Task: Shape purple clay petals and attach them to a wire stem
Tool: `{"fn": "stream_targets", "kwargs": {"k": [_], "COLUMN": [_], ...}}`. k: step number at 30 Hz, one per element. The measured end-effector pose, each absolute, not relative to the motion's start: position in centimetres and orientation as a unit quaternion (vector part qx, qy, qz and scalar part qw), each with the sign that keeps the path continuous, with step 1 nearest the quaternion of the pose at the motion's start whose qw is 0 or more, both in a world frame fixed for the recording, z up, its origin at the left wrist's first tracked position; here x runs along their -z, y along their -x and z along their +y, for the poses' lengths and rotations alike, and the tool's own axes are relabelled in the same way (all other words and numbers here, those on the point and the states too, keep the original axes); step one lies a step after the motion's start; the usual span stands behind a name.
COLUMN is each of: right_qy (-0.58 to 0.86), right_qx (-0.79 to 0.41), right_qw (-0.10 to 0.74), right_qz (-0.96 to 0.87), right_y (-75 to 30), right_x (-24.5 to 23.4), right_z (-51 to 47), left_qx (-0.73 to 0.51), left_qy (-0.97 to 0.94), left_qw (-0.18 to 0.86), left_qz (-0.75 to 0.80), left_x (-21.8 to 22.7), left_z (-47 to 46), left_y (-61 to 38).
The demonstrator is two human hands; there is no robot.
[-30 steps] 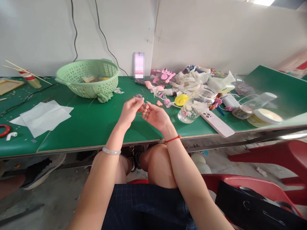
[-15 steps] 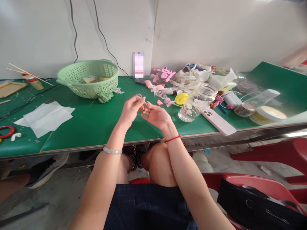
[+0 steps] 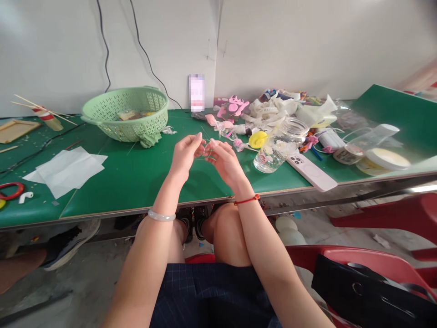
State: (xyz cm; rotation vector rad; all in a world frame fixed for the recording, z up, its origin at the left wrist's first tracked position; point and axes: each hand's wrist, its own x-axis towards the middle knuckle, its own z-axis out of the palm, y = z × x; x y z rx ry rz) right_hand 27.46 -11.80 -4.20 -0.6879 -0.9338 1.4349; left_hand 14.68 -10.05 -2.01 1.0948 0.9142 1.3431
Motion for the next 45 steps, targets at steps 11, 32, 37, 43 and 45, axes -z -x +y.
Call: {"fn": "stream_targets", "kwargs": {"k": [11,32,37,43,45], "right_qy": [0.303,0.323,0.321,0.324,0.316], "right_qx": [-0.633,-0.584,-0.571,-0.557,-0.564], "right_qw": [0.603,0.599,0.600,0.600,0.596], "right_qz": [-0.379,-0.443,-0.459,-0.474,-0.477], "right_y": [-28.2,-28.2,-28.2,-28.0,-28.0], "right_x": [4.2,4.6,4.3,5.1,5.5], "right_z": [-11.3,-10.9,-10.7,-10.5,-10.4], "left_qx": [-0.499,-0.523,-0.516,-0.491,-0.482], "left_qy": [-0.390,-0.433,-0.395,-0.482,-0.518], "left_qw": [0.705,0.662,0.697,0.627,0.597], "left_qz": [0.319,0.317,0.304,0.365,0.380], "left_x": [1.6,2.2,1.8,2.4,2.6], "left_z": [-9.9,-9.5,-9.7,-9.6,-9.6], "left_y": [-14.0,-13.9,-14.2,-13.9,-13.9]}}
